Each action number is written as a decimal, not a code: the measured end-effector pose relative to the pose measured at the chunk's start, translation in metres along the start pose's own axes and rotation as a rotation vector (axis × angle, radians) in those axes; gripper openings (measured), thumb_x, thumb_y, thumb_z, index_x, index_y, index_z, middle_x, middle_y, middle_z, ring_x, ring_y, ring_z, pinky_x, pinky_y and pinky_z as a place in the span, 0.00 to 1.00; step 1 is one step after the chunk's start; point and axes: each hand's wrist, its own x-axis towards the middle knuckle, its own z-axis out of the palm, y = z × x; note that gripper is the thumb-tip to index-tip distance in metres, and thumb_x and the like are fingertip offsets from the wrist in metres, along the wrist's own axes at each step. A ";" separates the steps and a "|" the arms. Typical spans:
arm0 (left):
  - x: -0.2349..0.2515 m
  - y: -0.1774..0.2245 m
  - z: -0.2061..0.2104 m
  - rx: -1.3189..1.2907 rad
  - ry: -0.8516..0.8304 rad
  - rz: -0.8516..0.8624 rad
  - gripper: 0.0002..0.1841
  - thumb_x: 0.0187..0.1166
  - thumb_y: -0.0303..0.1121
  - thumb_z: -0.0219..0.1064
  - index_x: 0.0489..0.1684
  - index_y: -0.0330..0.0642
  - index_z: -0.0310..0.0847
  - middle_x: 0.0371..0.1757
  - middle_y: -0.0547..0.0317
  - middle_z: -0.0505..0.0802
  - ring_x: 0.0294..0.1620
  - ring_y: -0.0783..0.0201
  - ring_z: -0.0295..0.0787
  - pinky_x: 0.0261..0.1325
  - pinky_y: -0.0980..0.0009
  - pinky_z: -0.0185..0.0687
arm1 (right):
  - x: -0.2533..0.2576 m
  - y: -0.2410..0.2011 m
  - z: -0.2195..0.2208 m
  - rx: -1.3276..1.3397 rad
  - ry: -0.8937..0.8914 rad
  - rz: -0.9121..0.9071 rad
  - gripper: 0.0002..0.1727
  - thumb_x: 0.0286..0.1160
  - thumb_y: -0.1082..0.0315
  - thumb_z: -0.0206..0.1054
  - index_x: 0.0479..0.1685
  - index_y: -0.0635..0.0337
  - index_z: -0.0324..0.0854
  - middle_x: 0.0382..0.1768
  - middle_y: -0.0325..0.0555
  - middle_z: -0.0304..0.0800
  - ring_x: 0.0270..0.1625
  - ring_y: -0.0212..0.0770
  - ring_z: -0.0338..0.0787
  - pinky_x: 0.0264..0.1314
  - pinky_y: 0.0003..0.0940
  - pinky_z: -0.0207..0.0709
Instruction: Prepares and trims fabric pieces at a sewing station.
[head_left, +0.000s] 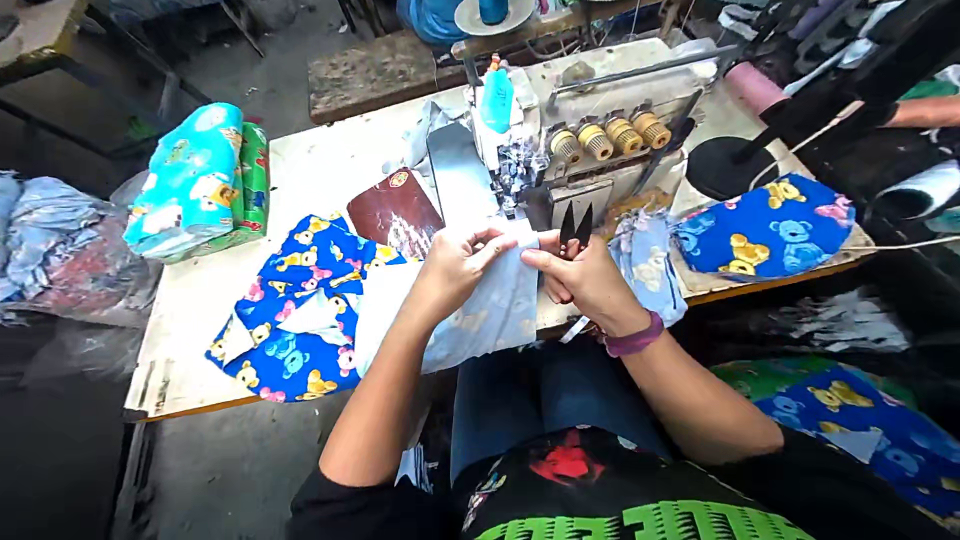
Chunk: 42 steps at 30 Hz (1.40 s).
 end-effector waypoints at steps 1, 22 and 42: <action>0.000 0.001 0.001 -0.013 0.011 0.001 0.06 0.83 0.30 0.68 0.39 0.38 0.88 0.28 0.65 0.90 0.26 0.83 0.82 0.33 0.86 0.78 | 0.000 0.000 0.000 0.023 0.006 0.026 0.05 0.75 0.75 0.71 0.33 0.55 0.84 0.07 0.29 0.75 0.07 0.21 0.69 0.13 0.16 0.68; -0.008 0.012 0.005 0.050 0.020 0.074 0.08 0.84 0.30 0.67 0.36 0.37 0.89 0.25 0.66 0.87 0.23 0.84 0.76 0.28 0.88 0.71 | -0.008 0.001 0.004 0.005 0.072 -0.197 0.03 0.75 0.74 0.72 0.39 0.56 0.89 0.14 0.30 0.82 0.09 0.21 0.73 0.12 0.16 0.72; -0.004 0.009 0.018 0.211 0.202 0.155 0.07 0.82 0.29 0.68 0.41 0.36 0.91 0.35 0.58 0.91 0.30 0.76 0.83 0.37 0.82 0.79 | 0.003 0.003 0.005 -0.013 0.078 -0.296 0.03 0.78 0.72 0.71 0.43 0.54 0.87 0.11 0.27 0.79 0.08 0.21 0.72 0.11 0.16 0.71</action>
